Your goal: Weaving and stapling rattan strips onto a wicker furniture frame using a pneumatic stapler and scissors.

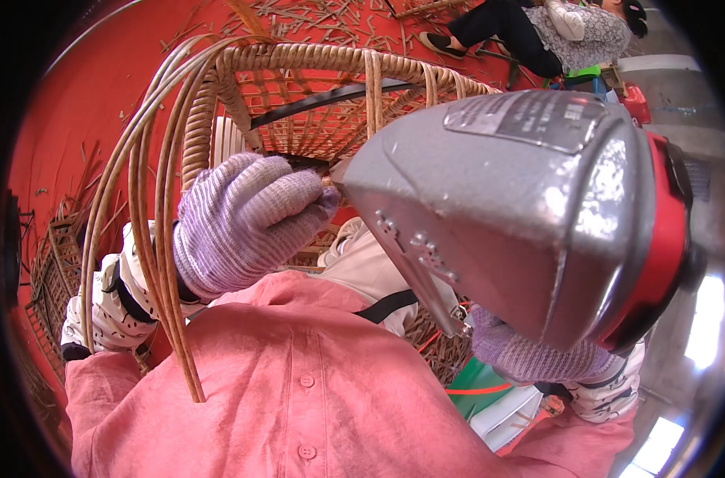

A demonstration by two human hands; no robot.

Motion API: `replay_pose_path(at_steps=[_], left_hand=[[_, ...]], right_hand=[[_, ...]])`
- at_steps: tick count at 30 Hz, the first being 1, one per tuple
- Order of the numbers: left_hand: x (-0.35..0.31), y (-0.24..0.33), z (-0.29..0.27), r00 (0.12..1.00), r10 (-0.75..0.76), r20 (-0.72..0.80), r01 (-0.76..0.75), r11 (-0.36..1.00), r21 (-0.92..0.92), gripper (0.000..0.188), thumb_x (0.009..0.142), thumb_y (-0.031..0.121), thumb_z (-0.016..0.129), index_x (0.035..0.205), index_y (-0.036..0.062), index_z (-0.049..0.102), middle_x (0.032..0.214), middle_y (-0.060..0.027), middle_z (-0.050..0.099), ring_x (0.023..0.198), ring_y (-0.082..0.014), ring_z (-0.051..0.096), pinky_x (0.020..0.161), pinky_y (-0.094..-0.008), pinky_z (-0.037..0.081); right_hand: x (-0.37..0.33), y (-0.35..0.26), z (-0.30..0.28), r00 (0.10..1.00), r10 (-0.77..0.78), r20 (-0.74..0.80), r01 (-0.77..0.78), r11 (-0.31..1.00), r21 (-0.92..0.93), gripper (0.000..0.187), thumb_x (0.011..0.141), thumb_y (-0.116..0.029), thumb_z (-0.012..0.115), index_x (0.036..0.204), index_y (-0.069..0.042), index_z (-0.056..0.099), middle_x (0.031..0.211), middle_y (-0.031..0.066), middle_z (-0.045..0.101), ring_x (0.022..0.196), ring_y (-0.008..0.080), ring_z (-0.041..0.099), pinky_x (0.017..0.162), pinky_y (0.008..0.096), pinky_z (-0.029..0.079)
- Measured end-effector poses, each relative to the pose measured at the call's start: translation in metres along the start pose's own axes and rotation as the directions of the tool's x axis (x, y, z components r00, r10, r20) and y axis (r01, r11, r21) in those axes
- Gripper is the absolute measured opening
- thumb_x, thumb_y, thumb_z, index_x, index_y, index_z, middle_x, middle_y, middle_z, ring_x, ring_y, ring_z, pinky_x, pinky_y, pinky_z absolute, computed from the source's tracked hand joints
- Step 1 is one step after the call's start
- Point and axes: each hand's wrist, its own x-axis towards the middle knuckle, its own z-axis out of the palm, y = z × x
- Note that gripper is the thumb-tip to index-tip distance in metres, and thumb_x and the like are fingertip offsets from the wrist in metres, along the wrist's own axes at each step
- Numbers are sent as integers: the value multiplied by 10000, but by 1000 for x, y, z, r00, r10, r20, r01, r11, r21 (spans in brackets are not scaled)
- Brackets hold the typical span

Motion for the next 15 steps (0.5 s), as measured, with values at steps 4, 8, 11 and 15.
replay_pose_path(at_steps=[4, 8, 11, 15], left_hand=[[-1, -1, 1, 999, -5, 38, 4, 1000, 26, 251, 683, 183, 686, 899, 74, 619, 709, -68, 557, 615, -251, 565, 561, -362, 455], [-3, 0, 2, 1000, 19, 6, -19, 1000, 17, 247, 679, 184, 687, 894, 82, 620, 713, -66, 555, 619, -246, 565, 564, -358, 456], [-4, -1, 3, 999, 35, -20, -34, 999, 40, 254, 665, 182, 690, 891, 89, 623, 719, -59, 549, 631, -239, 564, 565, -357, 456], [-7, -4, 5, 1000, 7, -27, -6, 999, 39, 266, 643, 186, 698, 877, 96, 610, 723, -49, 531, 636, -239, 552, 550, -362, 457]], right_hand=[[4, -3, 0, 999, 36, 30, -34, 998, -56, 431, 697, -109, 720, 1045, 45, 518, 702, 85, 549, 580, 182, 551, 531, 307, 480], [5, -9, -2, 996, 68, 59, -62, 993, -101, 415, 695, -107, 717, 1040, 32, 532, 723, 80, 560, 606, 180, 559, 552, 304, 481], [6, -13, -2, 993, 93, 72, -84, 989, -125, 404, 693, -106, 714, 1035, 22, 543, 739, 76, 569, 626, 177, 565, 569, 301, 481], [9, -19, -1, 987, 133, 84, -119, 981, -152, 389, 690, -105, 711, 1029, 8, 557, 761, 71, 580, 652, 175, 573, 590, 297, 481]])
